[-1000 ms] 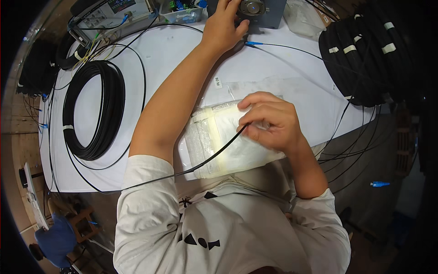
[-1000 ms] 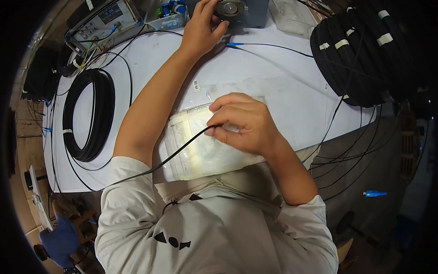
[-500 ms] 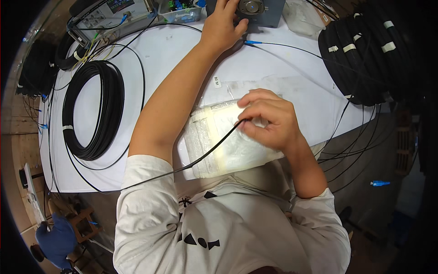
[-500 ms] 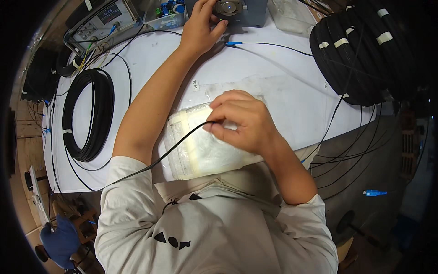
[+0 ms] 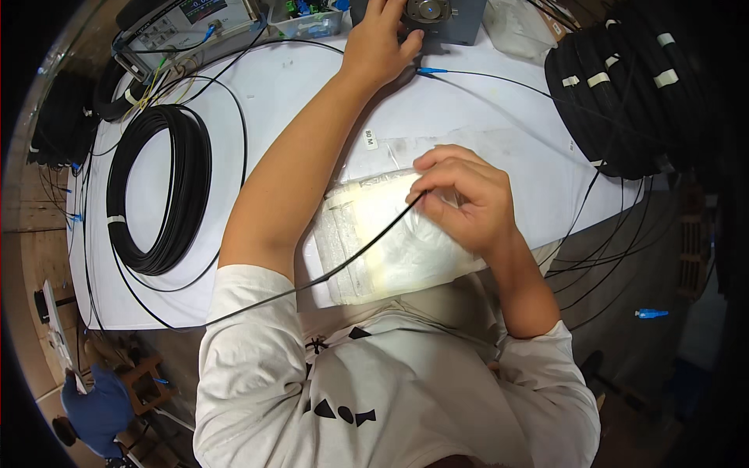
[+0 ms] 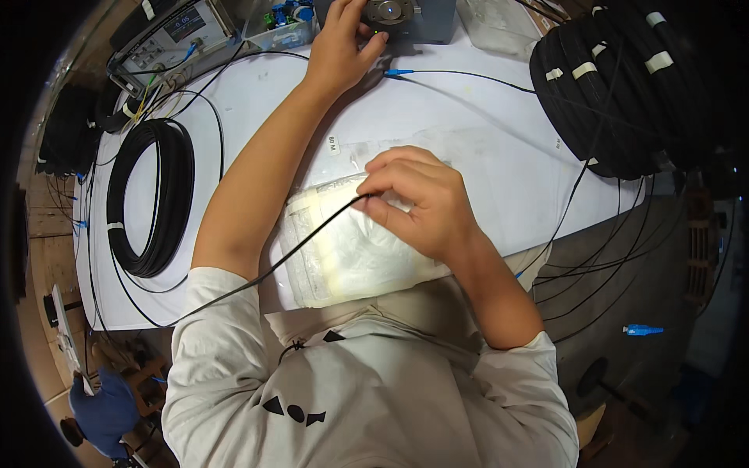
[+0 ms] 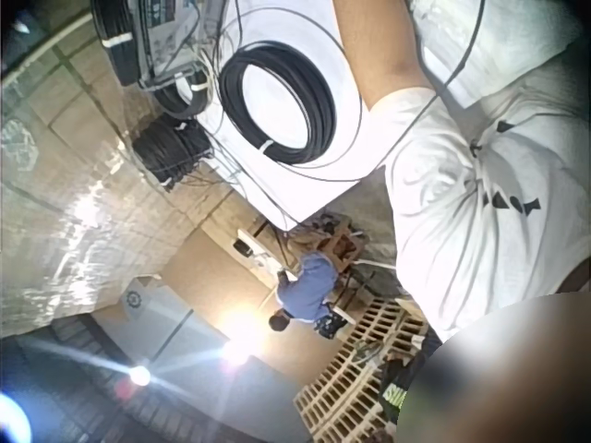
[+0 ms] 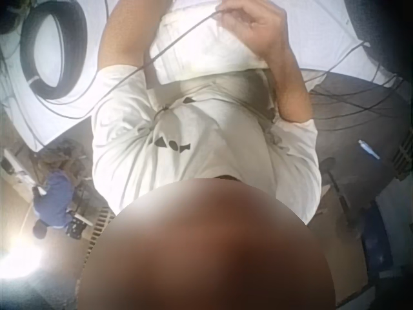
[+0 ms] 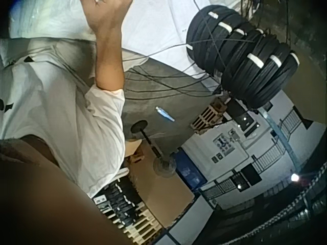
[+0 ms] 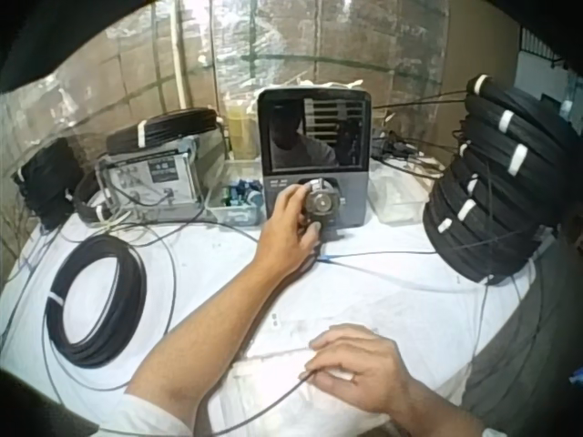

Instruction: Inspecting the connector end of a fiber optic cable using a digital microscope and reviewing the image on a monitor.

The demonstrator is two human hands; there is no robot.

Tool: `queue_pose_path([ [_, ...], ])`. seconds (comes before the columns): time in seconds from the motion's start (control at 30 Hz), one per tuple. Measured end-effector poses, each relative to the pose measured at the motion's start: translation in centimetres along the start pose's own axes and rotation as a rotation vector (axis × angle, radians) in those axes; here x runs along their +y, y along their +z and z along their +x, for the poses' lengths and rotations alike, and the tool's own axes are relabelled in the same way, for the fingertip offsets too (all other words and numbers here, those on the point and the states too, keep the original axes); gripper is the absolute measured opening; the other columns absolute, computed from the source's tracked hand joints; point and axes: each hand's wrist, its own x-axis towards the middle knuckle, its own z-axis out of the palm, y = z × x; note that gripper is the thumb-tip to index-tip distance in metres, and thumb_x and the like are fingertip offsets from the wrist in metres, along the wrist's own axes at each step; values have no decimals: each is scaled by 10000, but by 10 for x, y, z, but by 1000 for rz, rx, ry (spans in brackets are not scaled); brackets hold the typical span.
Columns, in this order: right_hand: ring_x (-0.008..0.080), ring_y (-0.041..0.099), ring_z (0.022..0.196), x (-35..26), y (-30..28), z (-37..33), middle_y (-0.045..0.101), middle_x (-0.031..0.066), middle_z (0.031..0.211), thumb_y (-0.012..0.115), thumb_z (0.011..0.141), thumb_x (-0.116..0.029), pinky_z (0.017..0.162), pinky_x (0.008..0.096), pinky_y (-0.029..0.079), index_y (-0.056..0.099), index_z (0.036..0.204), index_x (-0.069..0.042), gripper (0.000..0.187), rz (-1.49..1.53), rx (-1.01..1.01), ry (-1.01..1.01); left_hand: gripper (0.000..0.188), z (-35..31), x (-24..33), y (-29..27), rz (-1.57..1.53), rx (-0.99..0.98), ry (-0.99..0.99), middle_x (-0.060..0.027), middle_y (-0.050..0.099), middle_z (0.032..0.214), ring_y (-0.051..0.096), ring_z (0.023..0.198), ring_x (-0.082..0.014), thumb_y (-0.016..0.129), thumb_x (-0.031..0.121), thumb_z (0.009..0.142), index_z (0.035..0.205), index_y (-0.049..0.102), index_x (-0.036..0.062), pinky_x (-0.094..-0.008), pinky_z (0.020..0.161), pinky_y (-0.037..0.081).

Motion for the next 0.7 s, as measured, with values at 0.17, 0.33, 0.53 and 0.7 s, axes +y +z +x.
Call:
queue_pose_path([
  [0.17,223,708,809,-4,-2,3,733,107,895,872,780,-55,636,296,566,743,864,-27,157,17,-21,-17,734,6,6,-1,17,-75,-111,-124,480,1484,657,941,-281,741,72,876,1542,435,106,-383,874,556],
  [0.33,228,709,819,-2,3,2,734,103,896,866,776,-51,688,326,577,741,854,-36,148,-21,56,-40,724,5,-2,0,15,-25,-71,-128,485,1479,669,930,-284,740,78,877,1537,444,105,-386,866,561],
  [0.53,236,720,859,-5,-2,4,741,100,887,867,772,-50,715,334,576,735,846,-40,151,35,-39,-45,714,7,1,1,21,-56,-85,-129,484,1487,664,936,-291,745,84,881,1532,450,95,-390,866,558],
  [0.7,248,722,856,-6,1,1,744,103,892,865,765,-46,758,348,572,720,832,-37,159,7,-13,2,717,5,1,0,19,-71,-107,-132,481,1496,660,951,-298,745,91,882,1535,447,94,-395,875,554],
])
